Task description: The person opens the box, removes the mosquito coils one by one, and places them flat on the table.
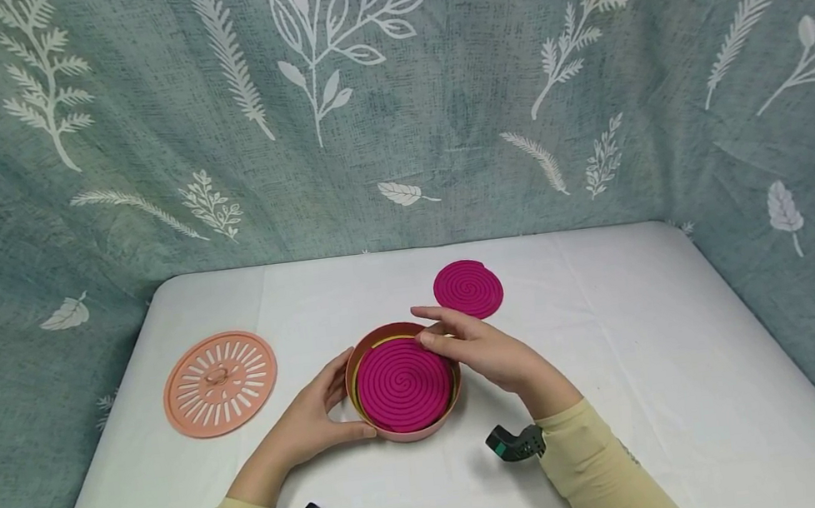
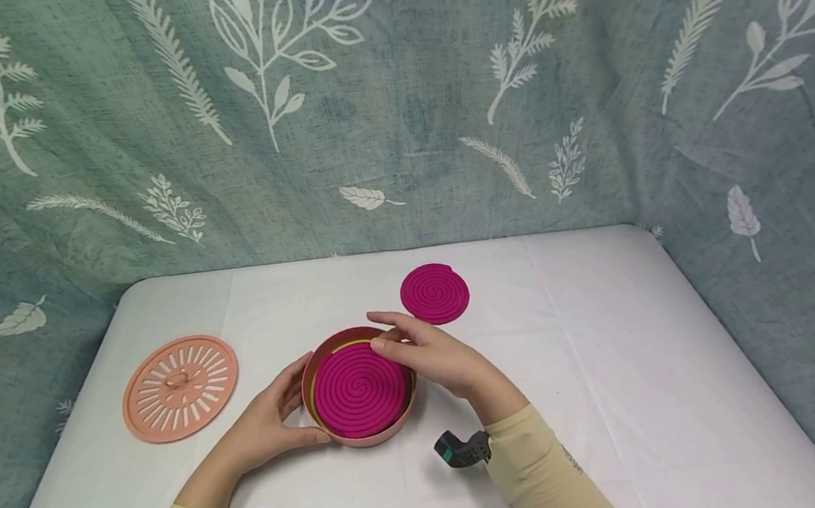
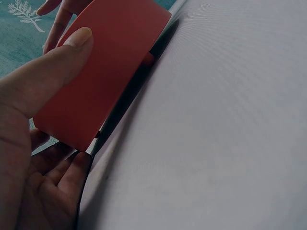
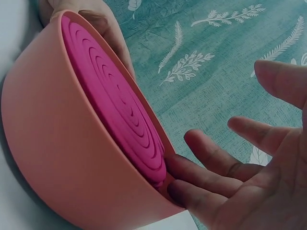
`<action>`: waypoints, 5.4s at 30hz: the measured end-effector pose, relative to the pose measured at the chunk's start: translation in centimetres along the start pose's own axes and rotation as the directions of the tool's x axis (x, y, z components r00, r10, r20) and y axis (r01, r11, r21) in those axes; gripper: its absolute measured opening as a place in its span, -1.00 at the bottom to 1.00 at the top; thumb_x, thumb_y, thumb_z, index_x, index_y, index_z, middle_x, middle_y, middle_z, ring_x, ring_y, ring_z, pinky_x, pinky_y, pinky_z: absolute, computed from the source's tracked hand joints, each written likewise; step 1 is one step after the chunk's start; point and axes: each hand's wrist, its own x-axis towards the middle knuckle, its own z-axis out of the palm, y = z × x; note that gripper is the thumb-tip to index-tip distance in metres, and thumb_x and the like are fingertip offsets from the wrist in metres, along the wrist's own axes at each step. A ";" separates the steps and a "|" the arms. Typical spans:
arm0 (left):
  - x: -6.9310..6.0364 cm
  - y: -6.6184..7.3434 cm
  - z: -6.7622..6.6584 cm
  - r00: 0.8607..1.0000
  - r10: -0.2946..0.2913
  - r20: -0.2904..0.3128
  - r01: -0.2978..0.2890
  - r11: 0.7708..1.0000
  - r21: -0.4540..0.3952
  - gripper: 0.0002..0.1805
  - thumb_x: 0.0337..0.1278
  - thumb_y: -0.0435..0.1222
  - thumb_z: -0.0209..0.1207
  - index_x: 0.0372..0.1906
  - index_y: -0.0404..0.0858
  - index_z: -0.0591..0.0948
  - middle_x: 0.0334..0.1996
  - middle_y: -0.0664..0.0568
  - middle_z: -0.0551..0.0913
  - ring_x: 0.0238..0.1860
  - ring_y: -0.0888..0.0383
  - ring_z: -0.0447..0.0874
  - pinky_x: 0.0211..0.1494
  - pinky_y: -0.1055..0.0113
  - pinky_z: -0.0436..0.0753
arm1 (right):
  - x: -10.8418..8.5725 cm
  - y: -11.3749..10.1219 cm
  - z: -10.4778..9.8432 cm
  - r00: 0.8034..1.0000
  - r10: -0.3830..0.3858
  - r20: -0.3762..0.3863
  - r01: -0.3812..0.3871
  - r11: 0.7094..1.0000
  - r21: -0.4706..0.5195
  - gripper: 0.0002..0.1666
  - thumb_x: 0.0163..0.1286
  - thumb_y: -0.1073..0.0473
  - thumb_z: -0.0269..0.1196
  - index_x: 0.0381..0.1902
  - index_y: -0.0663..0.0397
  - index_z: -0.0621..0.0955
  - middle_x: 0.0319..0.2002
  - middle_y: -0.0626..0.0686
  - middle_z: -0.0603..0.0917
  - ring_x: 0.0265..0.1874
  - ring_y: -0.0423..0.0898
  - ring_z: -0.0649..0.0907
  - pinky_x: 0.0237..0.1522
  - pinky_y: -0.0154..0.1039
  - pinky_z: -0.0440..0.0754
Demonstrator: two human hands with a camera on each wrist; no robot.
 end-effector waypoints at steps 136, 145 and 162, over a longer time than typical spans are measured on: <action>0.1 -0.2 0.2 1.000 0.022 -0.001 -0.022 1.000 -0.013 0.32 -0.45 0.05 0.64 0.55 0.02 0.13 0.45 0.08 0.25 0.42 0.11 0.27 0.43 0.33 0.32 | 0.4 3.4 -3.8 0.958 0.044 -0.282 0.016 0.978 0.208 -0.38 0.39 0.22 0.31 0.39 -0.03 0.45 0.12 0.19 0.58 -0.25 -0.06 0.69 -0.07 0.13 0.72; 0.1 -0.2 0.2 1.000 0.012 0.002 -0.012 1.000 -0.012 0.33 -0.44 0.04 0.64 0.56 0.00 0.11 0.46 0.09 0.24 0.42 0.11 0.26 0.44 0.32 0.32 | -0.2 4.0 -5.2 0.943 0.027 -0.331 0.057 0.969 0.241 -0.35 0.41 0.24 0.29 0.42 0.03 0.40 0.10 0.25 0.59 -0.21 -0.07 0.72 -0.06 0.07 0.72; 0.1 -0.2 0.1 1.000 0.015 -0.001 -0.015 1.000 -0.011 0.31 -0.48 0.09 0.63 0.54 0.11 0.14 0.43 0.19 0.28 0.40 0.22 0.28 0.40 0.44 0.34 | -1.1 5.4 -9.1 0.900 0.035 -0.434 0.100 0.953 0.284 -0.32 0.45 0.28 0.22 0.47 0.15 0.31 0.04 0.22 0.60 -0.19 -0.10 0.73 -0.13 -0.18 0.75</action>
